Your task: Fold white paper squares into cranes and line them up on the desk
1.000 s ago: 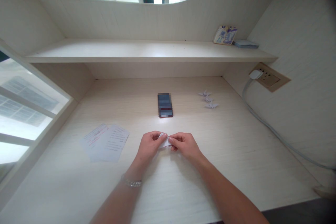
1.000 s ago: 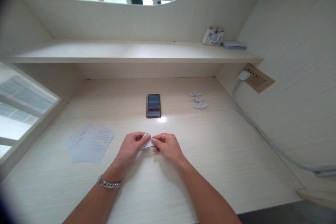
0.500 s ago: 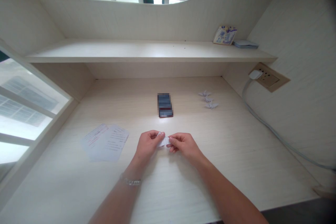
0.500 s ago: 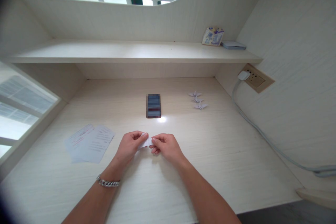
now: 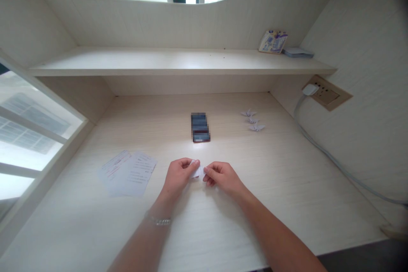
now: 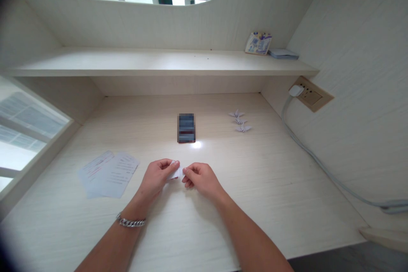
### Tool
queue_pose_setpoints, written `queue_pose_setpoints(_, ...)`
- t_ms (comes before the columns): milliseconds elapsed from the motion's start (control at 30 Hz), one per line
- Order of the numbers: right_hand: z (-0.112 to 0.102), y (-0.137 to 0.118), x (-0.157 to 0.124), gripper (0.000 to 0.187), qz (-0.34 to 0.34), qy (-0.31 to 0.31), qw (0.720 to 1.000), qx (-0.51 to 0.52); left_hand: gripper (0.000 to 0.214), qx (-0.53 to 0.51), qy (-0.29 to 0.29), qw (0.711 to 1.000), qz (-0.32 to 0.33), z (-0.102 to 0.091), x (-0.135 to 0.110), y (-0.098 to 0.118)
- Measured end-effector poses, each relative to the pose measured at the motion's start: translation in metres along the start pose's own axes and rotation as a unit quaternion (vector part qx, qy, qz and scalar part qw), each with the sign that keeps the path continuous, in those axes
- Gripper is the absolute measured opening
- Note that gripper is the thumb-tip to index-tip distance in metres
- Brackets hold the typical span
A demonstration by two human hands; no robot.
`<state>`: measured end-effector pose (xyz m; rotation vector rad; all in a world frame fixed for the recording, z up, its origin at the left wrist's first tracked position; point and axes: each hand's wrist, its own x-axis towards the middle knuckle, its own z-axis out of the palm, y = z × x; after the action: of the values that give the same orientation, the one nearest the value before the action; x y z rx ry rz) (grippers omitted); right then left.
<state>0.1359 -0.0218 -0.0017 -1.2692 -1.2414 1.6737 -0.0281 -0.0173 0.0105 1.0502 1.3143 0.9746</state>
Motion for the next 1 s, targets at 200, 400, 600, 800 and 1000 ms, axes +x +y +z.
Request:
queue_pose_setpoints(200, -0.0029, 0.0018, 0.0001, 0.039, 0.029, -0.031, 0.999, -0.007, 0.032, -0.012, -0.020, 1.000, -0.007, 0.0023, -0.0006, 0.0012)
queue_pose_setpoints(400, 0.0007, -0.0013, -0.0005, 0.035, -0.001, -0.017, 1.000, -0.013, 0.034, 0.013, -0.044, 0.999, 0.006, 0.0058, -0.0017, -0.0038)
queue_pose_setpoints(600, 0.0008, -0.0017, -0.0020, 0.033, 0.003, -0.015, 1.000, -0.018, 0.033, 0.021, -0.049, 0.999, 0.004, 0.0067, -0.0014, -0.0040)
queue_pose_setpoints(800, 0.0014, -0.0038, -0.0041, 0.029, -0.006, -0.018, 1.000, -0.011, 0.040, -0.011, -0.064, 0.998, -0.007, 0.0047, -0.0005, -0.0053)
queue_pose_setpoints(1000, -0.0013, -0.0039, -0.0041, 0.029, -0.018, 0.005, 1.000, -0.012, 0.033, -0.021, -0.050, 0.999, 0.001, 0.0024, 0.0009, -0.0051)
